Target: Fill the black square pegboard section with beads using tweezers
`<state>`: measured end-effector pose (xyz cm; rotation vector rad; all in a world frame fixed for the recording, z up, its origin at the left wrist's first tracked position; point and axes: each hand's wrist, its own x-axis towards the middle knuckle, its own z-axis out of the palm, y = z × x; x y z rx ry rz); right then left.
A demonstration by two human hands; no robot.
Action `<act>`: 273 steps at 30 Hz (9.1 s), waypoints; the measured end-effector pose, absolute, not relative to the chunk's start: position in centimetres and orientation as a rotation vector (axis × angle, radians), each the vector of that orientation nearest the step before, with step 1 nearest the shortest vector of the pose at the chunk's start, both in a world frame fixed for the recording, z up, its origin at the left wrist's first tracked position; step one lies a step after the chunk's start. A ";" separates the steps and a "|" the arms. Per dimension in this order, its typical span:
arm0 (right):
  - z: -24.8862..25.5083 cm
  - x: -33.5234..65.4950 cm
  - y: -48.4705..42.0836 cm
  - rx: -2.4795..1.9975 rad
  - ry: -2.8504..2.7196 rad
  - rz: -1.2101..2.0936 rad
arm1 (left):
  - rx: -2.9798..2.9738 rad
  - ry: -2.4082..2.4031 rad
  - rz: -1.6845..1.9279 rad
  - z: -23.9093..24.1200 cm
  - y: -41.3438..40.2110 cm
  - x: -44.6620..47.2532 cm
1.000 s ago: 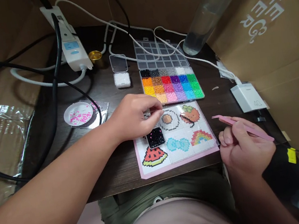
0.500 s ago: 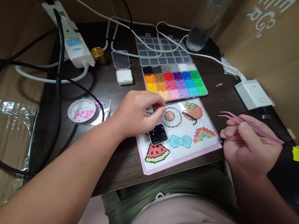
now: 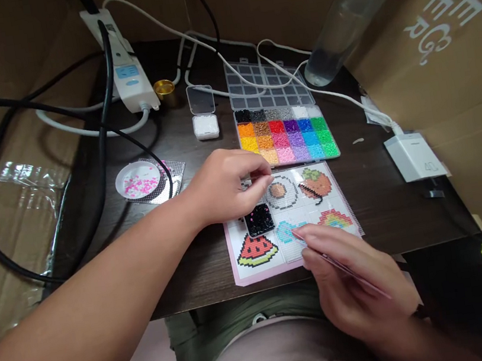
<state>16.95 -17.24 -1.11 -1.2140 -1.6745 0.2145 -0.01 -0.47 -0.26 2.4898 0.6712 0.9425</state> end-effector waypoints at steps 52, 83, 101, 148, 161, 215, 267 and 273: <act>-2.1 16.2 -16.3 -1.225 -1.577 0.457 | 2.505 0.638 0.969 -0.7 -0.4 0.0; -1.8 18.2 -16.9 -1.228 -1.241 0.400 | 2.531 0.690 0.881 0.0 -0.3 -0.1; -3.5 22.5 -16.3 -1.621 -1.194 0.251 | 2.513 0.697 0.889 0.0 0.0 0.0; -3.6 22.8 -16.3 -1.651 -1.293 0.208 | 2.506 0.719 0.865 0.0 -0.1 0.0; -3.7 22.8 -16.4 -1.509 -1.446 0.064 | 2.506 0.709 0.863 0.0 -0.1 -0.1; -3.9 22.8 -16.2 -1.428 -1.540 0.024 | 2.534 0.741 0.813 -0.2 -0.2 -0.2; -3.8 22.9 -16.2 -1.465 -1.552 0.067 | 2.511 0.753 0.772 0.0 -0.3 0.0; -3.8 22.8 -16.2 -1.460 -1.547 0.064 | 2.518 0.735 0.784 0.0 -0.3 -0.2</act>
